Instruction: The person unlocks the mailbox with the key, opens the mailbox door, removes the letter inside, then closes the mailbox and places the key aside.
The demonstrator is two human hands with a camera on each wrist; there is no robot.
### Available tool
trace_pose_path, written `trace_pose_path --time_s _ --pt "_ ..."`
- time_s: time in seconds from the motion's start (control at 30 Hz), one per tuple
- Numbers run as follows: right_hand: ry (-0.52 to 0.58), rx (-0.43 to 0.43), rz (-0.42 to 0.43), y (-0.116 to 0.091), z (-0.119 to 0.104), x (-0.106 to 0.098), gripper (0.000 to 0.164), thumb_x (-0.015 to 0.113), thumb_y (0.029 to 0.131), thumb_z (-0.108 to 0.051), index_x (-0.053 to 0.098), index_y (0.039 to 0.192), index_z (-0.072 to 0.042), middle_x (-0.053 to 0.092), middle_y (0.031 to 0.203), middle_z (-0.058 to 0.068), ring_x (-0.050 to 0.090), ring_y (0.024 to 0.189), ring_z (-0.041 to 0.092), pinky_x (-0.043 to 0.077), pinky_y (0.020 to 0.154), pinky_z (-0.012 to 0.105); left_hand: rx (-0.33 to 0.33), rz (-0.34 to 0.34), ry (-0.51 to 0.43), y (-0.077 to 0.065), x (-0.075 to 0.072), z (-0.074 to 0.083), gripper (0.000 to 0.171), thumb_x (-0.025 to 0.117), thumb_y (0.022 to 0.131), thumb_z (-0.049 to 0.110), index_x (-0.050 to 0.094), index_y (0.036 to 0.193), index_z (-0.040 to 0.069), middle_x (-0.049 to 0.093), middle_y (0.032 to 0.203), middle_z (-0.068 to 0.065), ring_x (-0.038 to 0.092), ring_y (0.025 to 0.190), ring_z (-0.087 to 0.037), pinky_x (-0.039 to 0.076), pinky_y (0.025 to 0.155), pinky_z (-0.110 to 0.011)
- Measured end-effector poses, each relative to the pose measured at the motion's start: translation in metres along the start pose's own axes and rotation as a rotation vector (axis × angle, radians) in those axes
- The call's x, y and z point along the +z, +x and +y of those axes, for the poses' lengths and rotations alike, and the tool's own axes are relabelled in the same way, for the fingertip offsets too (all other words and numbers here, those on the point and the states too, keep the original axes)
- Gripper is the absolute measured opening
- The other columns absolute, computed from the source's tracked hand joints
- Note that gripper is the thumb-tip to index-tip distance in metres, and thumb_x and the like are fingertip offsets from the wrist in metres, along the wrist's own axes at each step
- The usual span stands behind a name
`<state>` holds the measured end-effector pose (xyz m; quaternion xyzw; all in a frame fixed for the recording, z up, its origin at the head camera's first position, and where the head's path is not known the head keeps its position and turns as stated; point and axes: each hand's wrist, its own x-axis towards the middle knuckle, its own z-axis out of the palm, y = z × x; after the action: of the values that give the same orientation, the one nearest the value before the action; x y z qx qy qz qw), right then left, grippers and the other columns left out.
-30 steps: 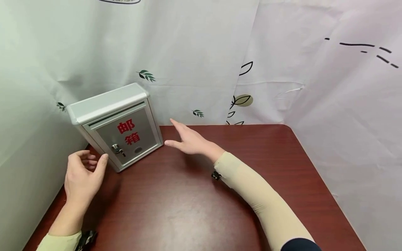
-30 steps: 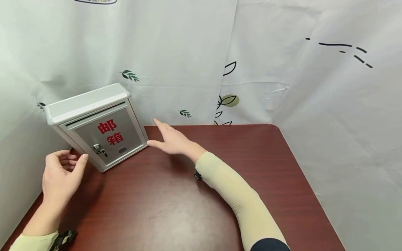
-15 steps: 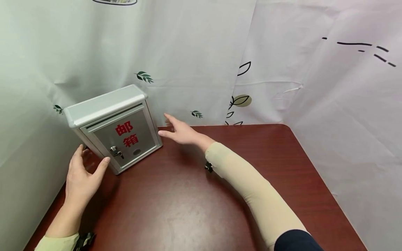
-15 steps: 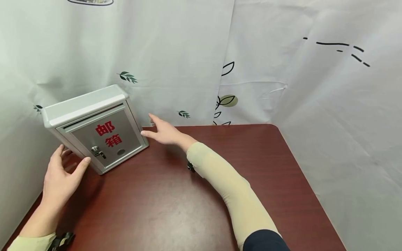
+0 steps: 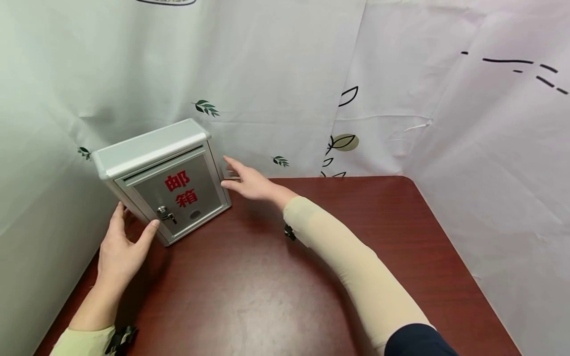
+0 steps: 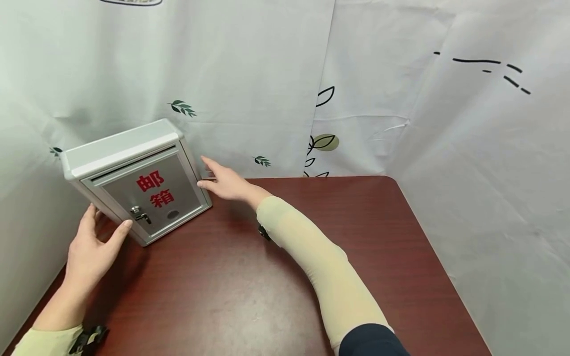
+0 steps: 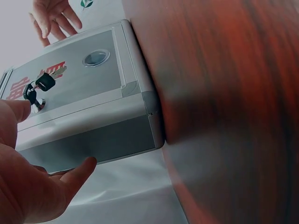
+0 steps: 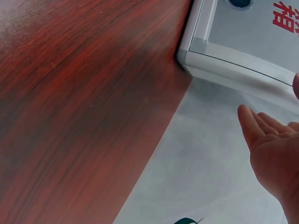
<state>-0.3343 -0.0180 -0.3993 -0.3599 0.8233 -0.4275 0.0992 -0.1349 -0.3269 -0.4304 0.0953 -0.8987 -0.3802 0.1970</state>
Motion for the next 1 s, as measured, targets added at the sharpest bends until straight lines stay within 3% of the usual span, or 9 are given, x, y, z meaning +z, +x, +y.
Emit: trace_pose_path --time_s 0.27,0.57,0.77,0.87,1.0 --pt "-0.12 -0.004 0.002 0.005 -0.004 0.005 0.074 0.059 0.118 -0.032 0.021 0.179 -0.017 0.054 0.169 0.008 0.054 0.152 0.022 0.044 0.122 0.031 -0.003 -0.018 0.028 0.001 0.003 -0.002 0.091 0.072 0.11 0.039 0.017 0.181 0.021 0.036 0.177 -0.02 0.042 0.154 -0.056 0.036 0.116 -0.078" --pt "-0.141 0.012 0.004 0.01 -0.007 0.011 0.069 0.058 0.119 -0.032 0.028 0.178 -0.013 0.057 0.165 0.013 0.055 0.152 0.025 0.043 0.123 0.034 0.01 -0.001 0.039 0.003 0.002 -0.003 0.08 0.065 0.113 0.038 0.025 0.179 0.017 0.046 0.17 -0.026 0.05 0.146 -0.058 0.04 0.109 -0.075" --pt "-0.169 0.021 0.007 0.011 -0.007 0.01 0.066 0.057 0.119 -0.031 0.03 0.177 -0.012 0.056 0.166 0.011 0.054 0.152 0.024 0.044 0.124 0.034 0.015 -0.003 0.045 0.004 0.001 -0.003 0.074 0.06 0.116 0.036 0.026 0.178 0.014 0.048 0.167 -0.029 0.046 0.147 -0.062 0.038 0.111 -0.078" --pt "-0.167 0.022 0.021 0.01 -0.006 0.009 0.063 0.055 0.12 -0.029 0.032 0.176 -0.012 0.057 0.166 0.011 0.063 0.143 0.024 0.05 0.117 0.032 0.018 -0.01 0.059 0.004 0.002 -0.003 0.075 0.058 0.117 0.035 0.024 0.178 0.01 0.045 0.168 -0.031 0.045 0.146 -0.064 0.037 0.111 -0.08" --pt "-0.122 0.017 0.032 0.009 -0.005 0.01 0.061 0.056 0.12 -0.024 0.035 0.176 -0.011 0.059 0.163 0.015 0.078 0.117 0.029 0.06 0.095 0.028 0.014 -0.007 0.089 0.003 0.003 -0.004 0.074 0.058 0.117 0.034 0.024 0.177 0.007 0.042 0.169 -0.032 0.045 0.144 -0.067 0.037 0.11 -0.08"
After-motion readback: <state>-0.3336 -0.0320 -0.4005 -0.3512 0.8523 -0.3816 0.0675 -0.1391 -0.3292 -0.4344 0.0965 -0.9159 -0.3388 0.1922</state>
